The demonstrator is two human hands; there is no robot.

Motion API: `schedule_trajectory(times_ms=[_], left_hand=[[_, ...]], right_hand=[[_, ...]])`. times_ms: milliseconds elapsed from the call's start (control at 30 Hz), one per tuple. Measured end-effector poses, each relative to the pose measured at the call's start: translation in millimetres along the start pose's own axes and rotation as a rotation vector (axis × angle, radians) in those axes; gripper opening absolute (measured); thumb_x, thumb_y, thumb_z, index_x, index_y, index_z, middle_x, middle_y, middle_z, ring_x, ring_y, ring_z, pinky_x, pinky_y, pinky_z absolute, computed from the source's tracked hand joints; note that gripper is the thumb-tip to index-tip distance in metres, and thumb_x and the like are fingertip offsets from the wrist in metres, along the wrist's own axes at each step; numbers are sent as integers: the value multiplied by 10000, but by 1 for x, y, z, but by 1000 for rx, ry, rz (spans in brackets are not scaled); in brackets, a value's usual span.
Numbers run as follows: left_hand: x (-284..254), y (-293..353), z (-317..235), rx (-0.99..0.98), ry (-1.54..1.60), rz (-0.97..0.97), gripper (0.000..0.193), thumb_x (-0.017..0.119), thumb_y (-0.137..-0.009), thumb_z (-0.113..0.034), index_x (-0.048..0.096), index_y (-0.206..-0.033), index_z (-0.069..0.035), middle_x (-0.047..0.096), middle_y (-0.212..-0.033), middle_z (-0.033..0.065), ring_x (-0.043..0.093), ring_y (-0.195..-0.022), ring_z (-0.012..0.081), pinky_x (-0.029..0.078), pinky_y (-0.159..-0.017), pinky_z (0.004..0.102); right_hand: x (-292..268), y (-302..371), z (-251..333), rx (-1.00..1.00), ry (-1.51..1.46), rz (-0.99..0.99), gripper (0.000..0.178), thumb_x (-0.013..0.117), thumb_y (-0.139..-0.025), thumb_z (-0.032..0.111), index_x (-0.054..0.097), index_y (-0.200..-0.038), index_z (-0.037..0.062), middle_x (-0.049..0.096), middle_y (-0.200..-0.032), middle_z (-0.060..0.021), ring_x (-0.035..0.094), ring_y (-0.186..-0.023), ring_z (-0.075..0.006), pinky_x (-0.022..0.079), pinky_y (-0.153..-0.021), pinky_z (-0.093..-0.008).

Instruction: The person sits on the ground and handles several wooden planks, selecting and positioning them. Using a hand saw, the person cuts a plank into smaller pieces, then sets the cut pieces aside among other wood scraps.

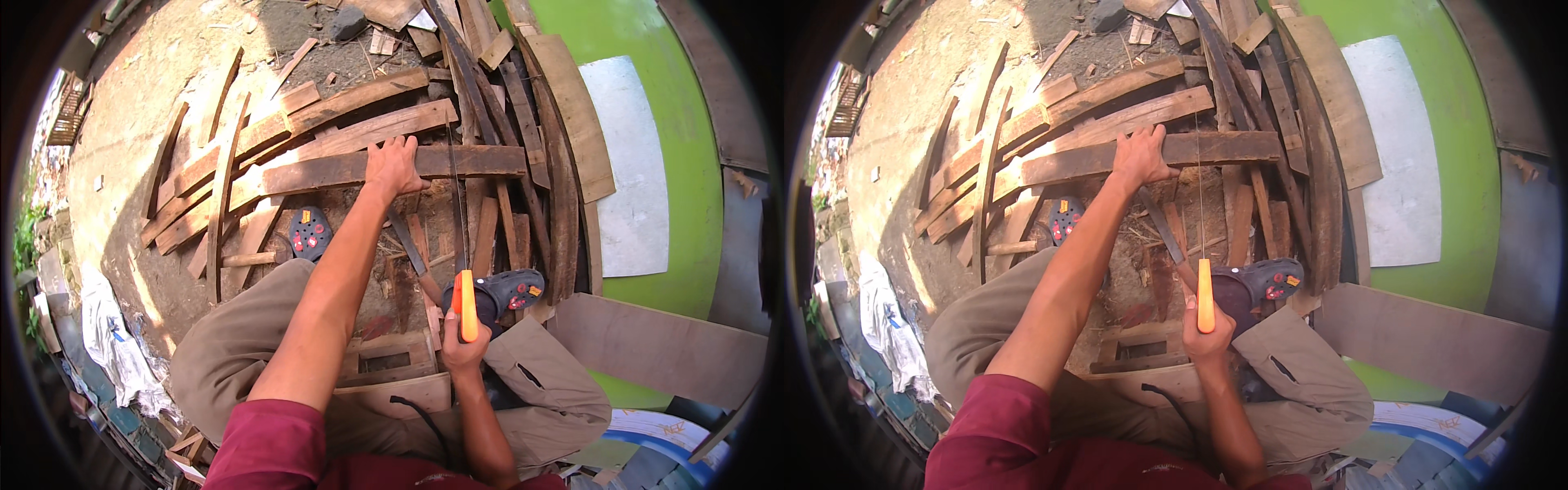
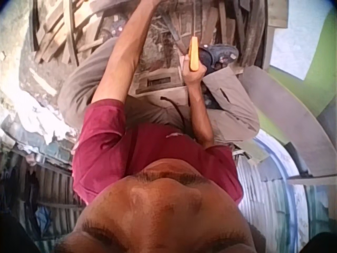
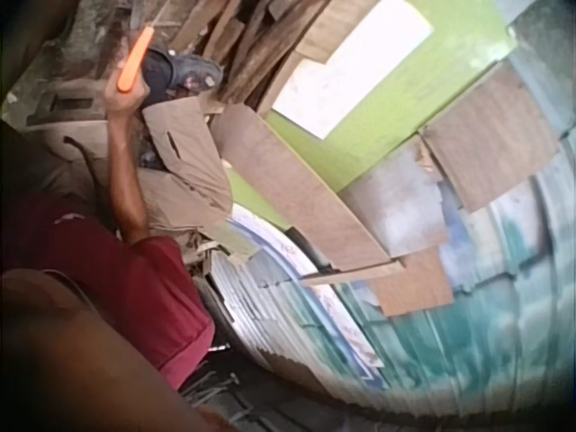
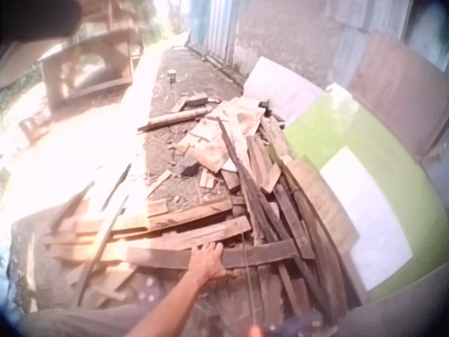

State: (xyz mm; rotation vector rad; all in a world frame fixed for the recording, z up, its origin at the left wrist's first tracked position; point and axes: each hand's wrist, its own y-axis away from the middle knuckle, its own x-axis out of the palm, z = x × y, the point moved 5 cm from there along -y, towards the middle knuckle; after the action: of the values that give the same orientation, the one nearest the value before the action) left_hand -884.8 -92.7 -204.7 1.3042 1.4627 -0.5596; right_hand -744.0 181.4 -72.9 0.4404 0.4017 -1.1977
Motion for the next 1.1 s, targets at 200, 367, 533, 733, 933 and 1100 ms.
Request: schedule_trajectory(times_ms=[200,367,533,733,933,1100], left_hand=[[-3,-4,1,5,13,-12,816,843,-665,-586,567,-1260,-100,624,-1268,120,574,-1251,280,419,-978,538],[-3,-3,2,-5,-12,-5,815,839,-671,-591,567,-1266,-106,622,-1274,105,568,-1251,270,413,-990,539],[-4,-7,2,-5,17,18,817,840,-668,-594,567,-1263,-104,621,-1280,103,564,-1249,270,413,-989,538],[-1,-4,4,16,17,-40,829,853,-643,-592,570,-1235,-85,634,-1251,129,597,-1221,299,425,-954,541],[-1,-6,3,15,20,-64,818,852,-635,-591,580,-1220,-89,645,-1224,119,604,-1210,286,424,-962,549],[0,-4,5,25,7,-84,825,852,-634,-590,574,-1224,-84,642,-1224,122,600,-1211,288,421,-974,560]], right_hand=[[9,-33,-2,0,-3,-2,85,634,-882,42,657,-845,-30,591,-631,-160,626,-536,-268,472,-538,-368],[5,-5,-3,0,55,26,73,625,-871,21,647,-832,-37,594,-642,-180,628,-544,-322,473,-534,-386],[9,-3,-3,-31,38,3,69,624,-865,13,632,-817,-36,576,-632,-178,622,-538,-330,478,-536,-388],[-3,8,-10,-46,100,37,71,628,-855,19,644,-816,-38,581,-629,-176,639,-550,-345,486,-540,-393],[12,-24,-8,21,38,15,92,625,-872,36,649,-818,-35,584,-620,-189,631,-538,-366,469,-521,-390],[9,-4,-10,2,47,30,101,633,-872,41,643,-809,-37,584,-623,-183,645,-557,-344,477,-535,-401]])
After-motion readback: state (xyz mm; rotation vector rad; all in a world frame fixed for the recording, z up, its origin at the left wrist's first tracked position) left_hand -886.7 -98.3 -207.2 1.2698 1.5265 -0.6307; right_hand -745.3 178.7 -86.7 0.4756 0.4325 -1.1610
